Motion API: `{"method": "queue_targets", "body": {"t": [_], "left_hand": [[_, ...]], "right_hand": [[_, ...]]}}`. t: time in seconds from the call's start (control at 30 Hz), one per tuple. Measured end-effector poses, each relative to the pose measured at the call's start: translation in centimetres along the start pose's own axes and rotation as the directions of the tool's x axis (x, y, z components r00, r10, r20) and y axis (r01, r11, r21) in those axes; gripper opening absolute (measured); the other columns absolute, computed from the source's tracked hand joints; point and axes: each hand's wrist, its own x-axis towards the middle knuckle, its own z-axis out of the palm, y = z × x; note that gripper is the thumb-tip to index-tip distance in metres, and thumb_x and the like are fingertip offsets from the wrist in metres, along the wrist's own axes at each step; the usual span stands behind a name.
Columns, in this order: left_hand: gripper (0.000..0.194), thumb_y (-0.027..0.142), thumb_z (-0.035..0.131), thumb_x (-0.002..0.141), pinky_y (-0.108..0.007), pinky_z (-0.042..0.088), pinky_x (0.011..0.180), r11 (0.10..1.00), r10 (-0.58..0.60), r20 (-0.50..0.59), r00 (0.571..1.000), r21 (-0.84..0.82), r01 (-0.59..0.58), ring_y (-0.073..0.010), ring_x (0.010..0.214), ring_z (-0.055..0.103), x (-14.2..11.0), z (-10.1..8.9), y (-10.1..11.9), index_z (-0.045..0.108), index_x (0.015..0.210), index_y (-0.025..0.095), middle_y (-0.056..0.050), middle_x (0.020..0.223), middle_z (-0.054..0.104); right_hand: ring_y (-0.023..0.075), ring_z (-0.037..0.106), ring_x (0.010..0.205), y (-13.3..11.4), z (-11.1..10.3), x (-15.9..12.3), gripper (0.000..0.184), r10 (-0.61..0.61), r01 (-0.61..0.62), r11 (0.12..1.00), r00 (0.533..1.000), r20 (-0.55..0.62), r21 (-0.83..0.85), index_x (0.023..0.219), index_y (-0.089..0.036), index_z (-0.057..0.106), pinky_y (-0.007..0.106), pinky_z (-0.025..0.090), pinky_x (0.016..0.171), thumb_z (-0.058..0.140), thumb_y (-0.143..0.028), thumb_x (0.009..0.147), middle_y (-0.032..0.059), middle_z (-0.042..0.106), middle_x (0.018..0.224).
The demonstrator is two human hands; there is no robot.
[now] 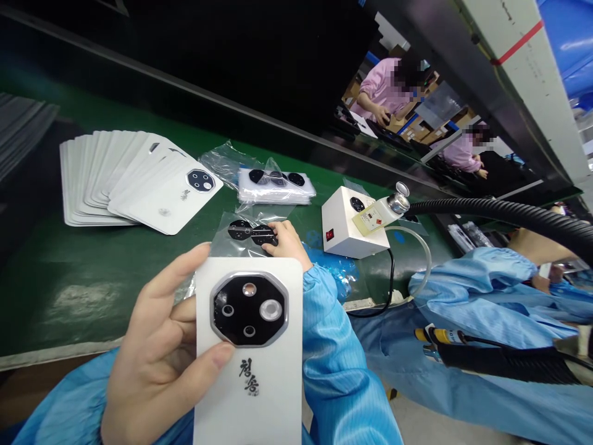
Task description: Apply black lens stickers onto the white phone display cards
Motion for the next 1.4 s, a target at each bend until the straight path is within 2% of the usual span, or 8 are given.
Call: {"method": "queue_targets", "body": {"t": [0.27,0.47,0.73,0.87,1.0,1.07,1.23,1.4], "left_hand": [[0.061,0.014,0.055,0.083,-0.011,0.055,0.061,0.999,0.018,0.075,0.997,-0.032,-0.016,-0.0077,0.068,0.065,0.4,-0.4,-0.2,0.036,0.131,0.047,0.007,0.094,0.070],[0.062,0.012,0.056,0.082,-0.010,0.054,0.058,0.999,0.028,0.052,0.998,-0.023,-0.027,-0.0070,0.063,0.064,0.6,-0.5,-0.5,0.037,0.131,0.046,0.005,0.087,0.068],[0.060,0.018,0.056,0.083,-0.012,0.055,0.059,1.000,-0.013,0.051,0.999,-0.018,0.014,-0.0079,0.063,0.065,0.7,-0.3,-0.3,0.036,0.130,0.049,0.006,0.090,0.069],[0.060,0.019,0.057,0.084,-0.014,0.055,0.057,0.999,-0.030,0.019,0.999,0.023,0.030,-0.0089,0.064,0.065,0.8,-0.4,-0.5,0.036,0.131,0.049,0.005,0.091,0.068],[0.055,0.022,0.053,0.086,-0.016,0.054,0.057,0.996,-0.025,0.011,1.000,0.087,0.024,-0.0122,0.073,0.066,1.1,-0.6,-0.8,0.036,0.132,0.048,0.004,0.099,0.068],[0.051,0.023,0.049,0.089,-0.019,0.055,0.060,0.998,-0.037,0.012,0.999,0.060,0.036,-0.0134,0.076,0.066,1.3,-0.6,-1.0,0.035,0.133,0.046,0.003,0.102,0.068],[0.044,0.024,0.045,0.091,-0.022,0.055,0.071,0.994,-0.104,-0.037,0.994,-0.046,0.103,-0.0126,0.078,0.066,1.7,-0.6,-1.2,0.040,0.131,0.042,0.003,0.102,0.069],[0.044,0.029,0.045,0.090,-0.023,0.055,0.061,0.973,-0.212,-0.100,0.972,-0.112,0.200,-0.0160,0.076,0.067,1.9,-0.6,-1.0,0.039,0.132,0.040,0.001,0.099,0.069]], "right_hand": [[0.0155,0.057,0.091,0.5,-0.4,-0.4,0.026,-0.023,0.024,0.994,1.000,-0.011,0.106,0.104,-0.015,0.055,0.036,0.050,0.080,0.053,-0.035,0.087,0.0057,0.057,0.106],[0.0163,0.059,0.087,0.5,-1.7,-1.6,0.036,-0.017,0.031,0.953,0.999,-0.050,0.300,0.099,-0.018,0.056,0.032,0.050,0.074,0.069,-0.035,0.070,0.0047,0.060,0.096],[0.0187,0.059,0.098,-1.5,-7.1,-5.5,0.040,-0.010,0.194,0.839,0.939,-0.343,0.508,0.109,-0.022,0.049,0.037,0.051,0.084,0.061,-0.041,0.076,0.0073,0.058,0.107],[0.0217,0.058,0.093,-4.5,-9.2,-8.6,0.045,-0.168,0.465,0.803,0.777,-0.606,0.373,0.114,-0.023,0.053,0.039,0.052,0.076,0.060,-0.047,0.076,0.0083,0.053,0.107],[0.0262,0.055,0.094,-7.6,-9.9,-10.9,0.048,-0.442,0.519,0.853,0.663,-0.604,-0.055,0.113,-0.018,0.058,0.042,0.050,0.075,0.067,-0.039,0.071,0.0102,0.055,0.102],[0.0266,0.056,0.094,-8.7,-9.8,-11.4,0.049,-0.498,0.476,0.857,0.661,-0.562,-0.200,0.115,-0.017,0.057,0.042,0.050,0.076,0.069,-0.033,0.070,0.0106,0.057,0.103],[0.0269,0.056,0.098,-9.4,-9.5,-11.7,0.045,-0.433,0.346,0.902,0.714,-0.550,-0.260,0.114,-0.018,0.057,0.043,0.050,0.080,0.069,-0.028,0.072,0.0104,0.057,0.107],[0.0269,0.054,0.102,-8.3,-10.3,-11.4,0.048,-0.318,0.324,0.940,0.726,-0.609,-0.105,0.113,-0.022,0.058,0.047,0.048,0.085,0.071,-0.026,0.067,0.0080,0.056,0.107]]}}
